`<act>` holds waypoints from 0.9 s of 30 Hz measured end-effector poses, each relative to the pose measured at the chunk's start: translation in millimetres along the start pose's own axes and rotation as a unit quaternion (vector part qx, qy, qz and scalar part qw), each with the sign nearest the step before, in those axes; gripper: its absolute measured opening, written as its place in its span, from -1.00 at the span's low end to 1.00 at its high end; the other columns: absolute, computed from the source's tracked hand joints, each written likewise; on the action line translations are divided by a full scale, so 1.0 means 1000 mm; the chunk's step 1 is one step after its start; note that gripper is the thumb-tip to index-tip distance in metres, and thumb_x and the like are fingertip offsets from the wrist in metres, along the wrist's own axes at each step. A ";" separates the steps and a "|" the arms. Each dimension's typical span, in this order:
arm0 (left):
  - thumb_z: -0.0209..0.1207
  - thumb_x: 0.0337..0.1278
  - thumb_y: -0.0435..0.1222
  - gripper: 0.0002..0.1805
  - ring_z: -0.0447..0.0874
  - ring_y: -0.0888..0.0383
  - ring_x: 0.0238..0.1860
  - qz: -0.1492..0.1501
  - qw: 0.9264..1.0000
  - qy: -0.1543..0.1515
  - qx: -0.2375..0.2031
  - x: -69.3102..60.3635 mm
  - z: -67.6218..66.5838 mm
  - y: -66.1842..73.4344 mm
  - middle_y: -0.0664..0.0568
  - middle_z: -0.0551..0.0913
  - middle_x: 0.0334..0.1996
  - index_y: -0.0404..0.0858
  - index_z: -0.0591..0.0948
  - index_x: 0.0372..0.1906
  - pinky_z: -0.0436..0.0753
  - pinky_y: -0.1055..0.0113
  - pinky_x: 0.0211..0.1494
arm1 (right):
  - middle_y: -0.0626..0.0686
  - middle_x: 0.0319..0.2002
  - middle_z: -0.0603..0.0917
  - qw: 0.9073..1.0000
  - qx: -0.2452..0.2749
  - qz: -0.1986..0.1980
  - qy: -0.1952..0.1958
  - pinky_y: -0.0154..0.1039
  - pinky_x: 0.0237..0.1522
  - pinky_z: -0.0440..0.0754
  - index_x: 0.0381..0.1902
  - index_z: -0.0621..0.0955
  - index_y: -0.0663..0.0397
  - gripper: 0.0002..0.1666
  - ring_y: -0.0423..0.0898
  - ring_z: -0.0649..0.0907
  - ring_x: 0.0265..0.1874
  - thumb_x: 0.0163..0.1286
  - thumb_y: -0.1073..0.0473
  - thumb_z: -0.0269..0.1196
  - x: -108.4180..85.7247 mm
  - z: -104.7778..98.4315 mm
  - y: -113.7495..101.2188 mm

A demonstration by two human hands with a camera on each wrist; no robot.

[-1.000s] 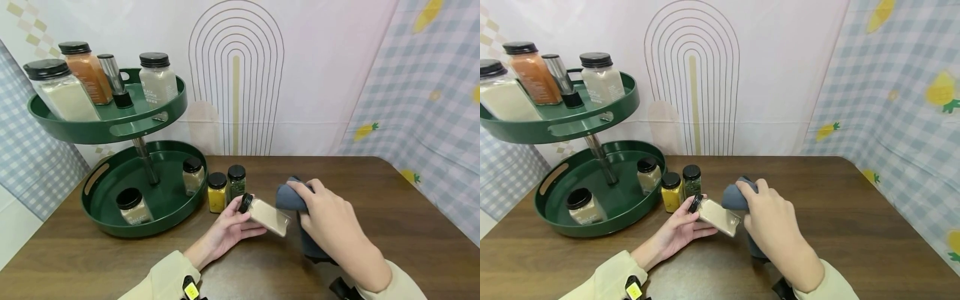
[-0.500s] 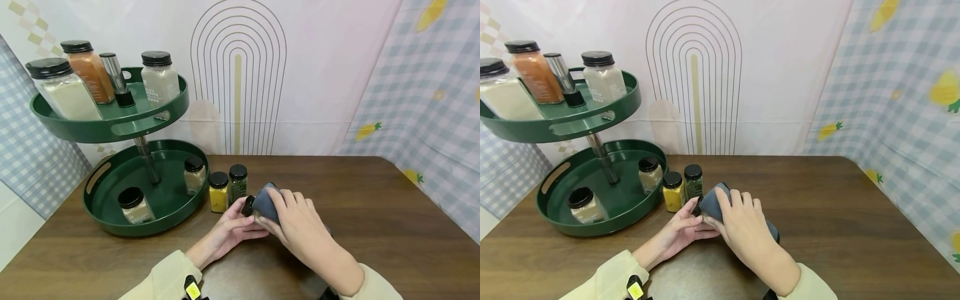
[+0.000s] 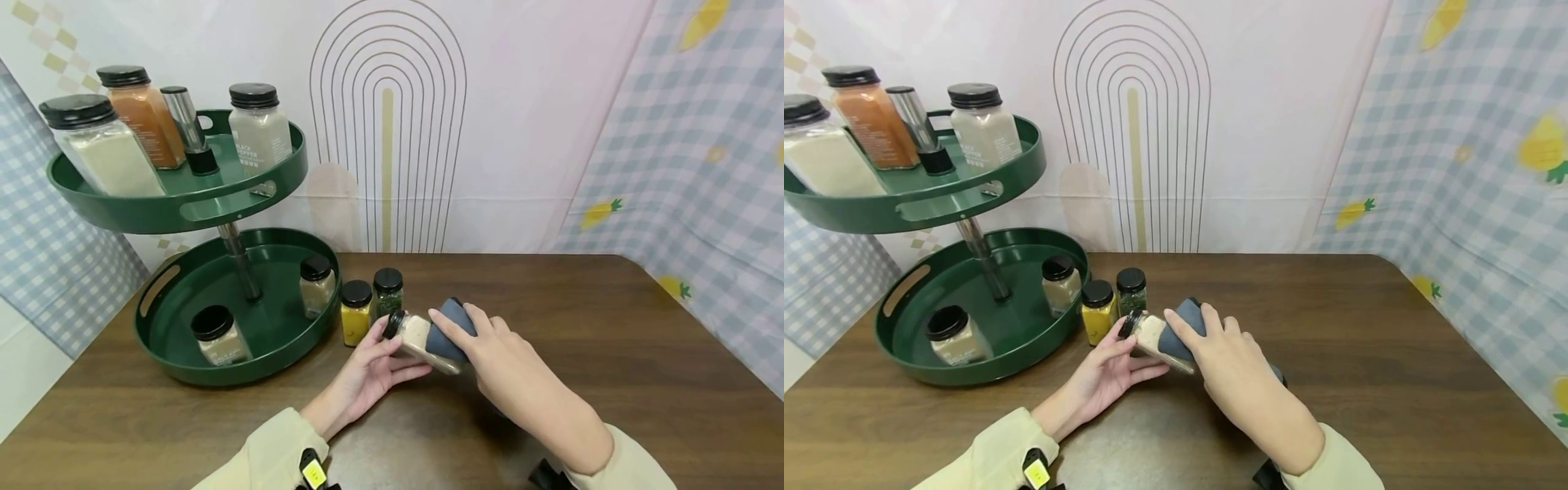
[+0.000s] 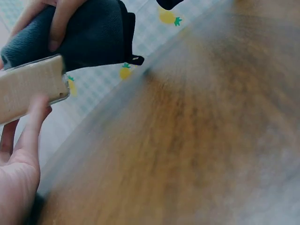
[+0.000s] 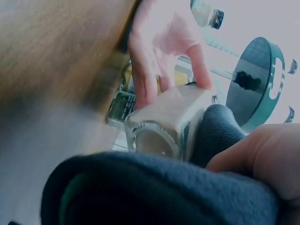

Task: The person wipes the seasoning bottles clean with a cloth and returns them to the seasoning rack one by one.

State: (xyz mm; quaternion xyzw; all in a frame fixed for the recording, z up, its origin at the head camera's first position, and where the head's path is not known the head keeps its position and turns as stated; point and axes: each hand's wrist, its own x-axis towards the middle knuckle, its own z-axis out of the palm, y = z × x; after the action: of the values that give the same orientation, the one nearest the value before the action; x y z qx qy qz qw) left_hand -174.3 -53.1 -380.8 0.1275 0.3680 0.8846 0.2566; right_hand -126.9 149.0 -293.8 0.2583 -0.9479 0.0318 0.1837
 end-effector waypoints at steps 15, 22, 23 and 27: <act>-0.03 0.32 -0.26 -0.51 0.44 -0.26 0.13 0.010 0.999 0.026 -0.023 0.002 0.000 -0.001 -0.06 0.29 0.18 0.03 0.15 0.28 0.30 -0.16 0.27 | 0.24 0.02 0.52 0.988 -0.064 0.077 -0.116 -0.25 -0.72 0.34 0.21 0.47 -0.27 -0.20 0.10 0.53 -0.36 0.00 0.38 0.36 -0.004 -0.022 0.024; 0.08 0.26 -0.23 -0.51 0.58 -0.11 -0.01 0.001 1.000 0.007 0.015 0.003 0.000 0.000 -0.04 0.45 0.07 0.00 0.19 0.22 0.40 -0.14 0.20 | 0.15 0.00 0.56 0.993 0.019 0.079 0.088 0.05 -0.53 0.56 0.09 0.40 0.10 -0.35 0.15 0.60 -0.20 -0.02 0.48 0.25 -0.001 -0.024 0.016; 0.08 0.25 -0.23 -0.52 0.60 -0.08 -0.02 0.001 1.000 0.004 0.020 0.003 0.000 0.000 -0.04 0.47 0.05 0.00 0.19 0.21 0.42 -0.13 0.18 | 0.14 0.01 0.57 0.992 0.030 0.064 0.106 0.06 -0.47 0.59 0.07 0.42 0.10 -0.37 0.14 0.61 -0.18 -0.03 0.46 0.27 0.001 -0.021 0.013; 0.08 0.25 -0.23 -0.55 0.65 0.01 -0.07 0.000 0.999 -0.018 0.039 0.001 -0.001 -0.001 0.01 0.56 0.00 0.02 0.22 0.17 0.49 -0.06 0.13 | 0.14 0.05 0.57 0.990 0.030 -0.022 0.134 -0.05 -0.36 0.64 0.05 0.51 0.06 -0.39 0.07 0.62 -0.17 -0.04 0.35 0.37 0.005 -0.004 0.000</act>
State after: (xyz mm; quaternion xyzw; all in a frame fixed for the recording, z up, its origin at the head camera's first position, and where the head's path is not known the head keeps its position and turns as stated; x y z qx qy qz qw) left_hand -174.9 -52.6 -382.7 0.1534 0.3975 0.8670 0.2585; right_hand -129.2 147.1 -287.9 0.2782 -0.9073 0.0905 0.3022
